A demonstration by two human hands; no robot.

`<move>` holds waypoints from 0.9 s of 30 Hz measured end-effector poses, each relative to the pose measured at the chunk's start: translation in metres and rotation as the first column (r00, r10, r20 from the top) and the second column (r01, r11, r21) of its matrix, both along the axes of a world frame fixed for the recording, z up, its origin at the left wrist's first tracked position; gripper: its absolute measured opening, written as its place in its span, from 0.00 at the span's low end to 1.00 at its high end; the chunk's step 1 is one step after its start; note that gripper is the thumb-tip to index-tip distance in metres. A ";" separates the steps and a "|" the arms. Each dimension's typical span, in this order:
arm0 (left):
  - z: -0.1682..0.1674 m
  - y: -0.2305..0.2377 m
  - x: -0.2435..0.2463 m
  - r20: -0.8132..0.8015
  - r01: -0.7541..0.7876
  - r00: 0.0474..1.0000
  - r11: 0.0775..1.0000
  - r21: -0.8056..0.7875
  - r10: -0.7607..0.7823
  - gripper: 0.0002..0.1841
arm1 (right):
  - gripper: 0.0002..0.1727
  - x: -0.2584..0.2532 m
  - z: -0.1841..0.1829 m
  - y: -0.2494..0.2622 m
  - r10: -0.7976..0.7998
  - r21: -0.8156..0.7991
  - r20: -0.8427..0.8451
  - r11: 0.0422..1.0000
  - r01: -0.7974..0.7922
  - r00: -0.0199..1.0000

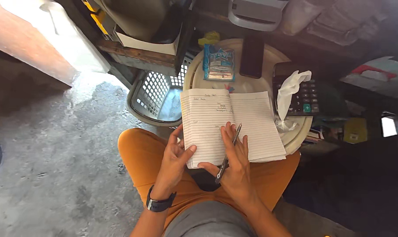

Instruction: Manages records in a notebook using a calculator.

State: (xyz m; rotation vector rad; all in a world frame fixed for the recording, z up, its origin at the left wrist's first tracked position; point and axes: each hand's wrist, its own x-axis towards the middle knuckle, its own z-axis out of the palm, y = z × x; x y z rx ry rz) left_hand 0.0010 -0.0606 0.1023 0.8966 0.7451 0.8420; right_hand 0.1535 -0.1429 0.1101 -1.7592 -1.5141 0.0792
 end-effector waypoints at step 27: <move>-0.011 0.008 -0.014 -0.230 -0.028 0.972 0.991 0.128 0.057 0.18 | 0.13 0.071 -0.008 -0.051 -0.097 0.119 0.184 0.990 0.075 0.978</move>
